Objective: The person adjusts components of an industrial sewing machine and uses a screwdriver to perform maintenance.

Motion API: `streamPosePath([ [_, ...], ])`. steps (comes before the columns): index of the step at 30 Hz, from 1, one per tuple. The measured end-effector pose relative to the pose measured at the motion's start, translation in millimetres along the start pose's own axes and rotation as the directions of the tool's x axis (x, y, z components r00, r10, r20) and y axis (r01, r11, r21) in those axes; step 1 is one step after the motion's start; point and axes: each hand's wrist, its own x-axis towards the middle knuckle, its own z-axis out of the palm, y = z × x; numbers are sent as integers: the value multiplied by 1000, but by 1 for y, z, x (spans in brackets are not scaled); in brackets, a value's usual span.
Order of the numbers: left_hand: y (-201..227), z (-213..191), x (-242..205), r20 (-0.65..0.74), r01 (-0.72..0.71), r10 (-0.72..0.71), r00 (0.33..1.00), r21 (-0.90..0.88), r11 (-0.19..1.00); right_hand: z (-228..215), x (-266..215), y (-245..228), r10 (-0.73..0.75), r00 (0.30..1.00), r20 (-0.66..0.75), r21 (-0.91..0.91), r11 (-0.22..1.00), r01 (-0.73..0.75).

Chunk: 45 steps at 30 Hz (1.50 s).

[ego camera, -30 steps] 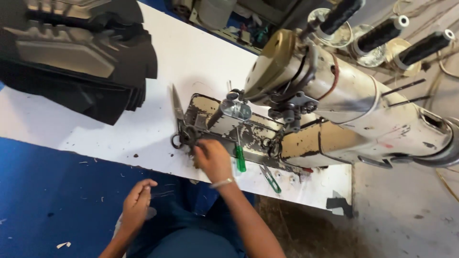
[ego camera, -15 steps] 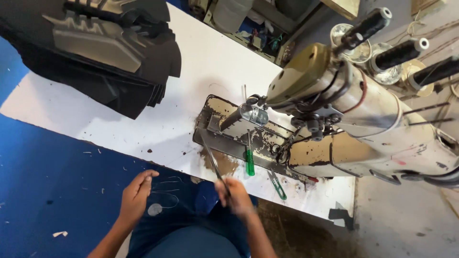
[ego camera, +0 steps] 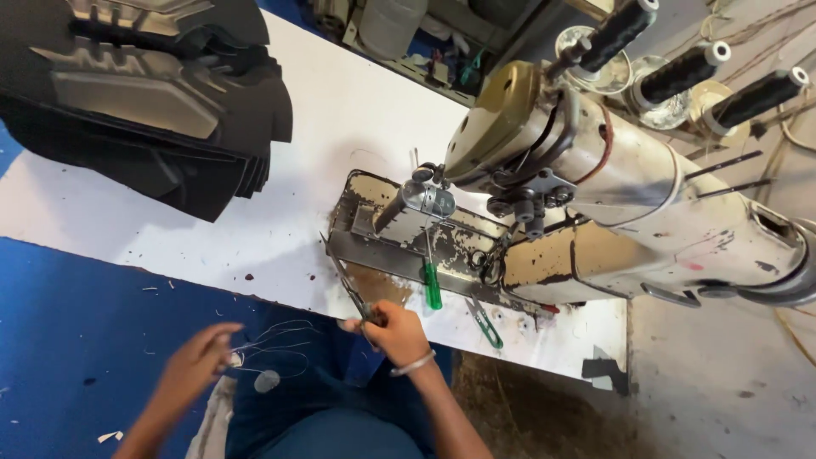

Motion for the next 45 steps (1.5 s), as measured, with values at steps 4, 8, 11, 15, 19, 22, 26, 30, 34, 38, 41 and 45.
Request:
streamPosePath([
  [4,-116,-69,-13,-195,187,-45,980,814,551,9,16,-16,-206,967,-151,-194,965,176],
  [8,-153,-87,-23,-273,327,-501,821,945,23,2,8,-32,-423,860,-285,-277,895,349],
  [11,-143,-51,-8,-144,188,-151,978,923,335,-12,-2,-18,-437,834,-337,-254,895,366],
  [15,22,51,-48,79,-564,621,780,521,641,-34,-22,24,-303,869,-390,-180,951,251],
  [19,-6,83,10,516,-851,739,434,504,148,-60,-47,62,-157,876,-457,-73,988,138],
  [22,16,53,65,441,-551,373,816,789,272,-76,-60,84,-96,851,-517,-41,995,88],
  [26,56,29,100,117,-118,-99,988,993,2,-99,-58,85,-176,821,-543,-171,980,98],
  [30,15,37,77,484,-486,-117,867,874,11,-108,-48,81,-287,826,-485,-377,921,98],
  [34,70,70,32,663,-665,-62,746,747,-13,-107,-28,62,-493,799,-344,-600,770,217],
  [38,108,110,-33,790,-721,253,558,311,619,-98,-24,52,-530,819,-218,-654,703,281],
  [41,30,135,-37,775,-453,404,486,-172,875,-84,-30,38,-432,848,-305,-529,818,226],
  [45,-39,148,-27,720,-351,408,562,-240,905,-62,-52,34,-272,913,-304,-286,940,184],
])
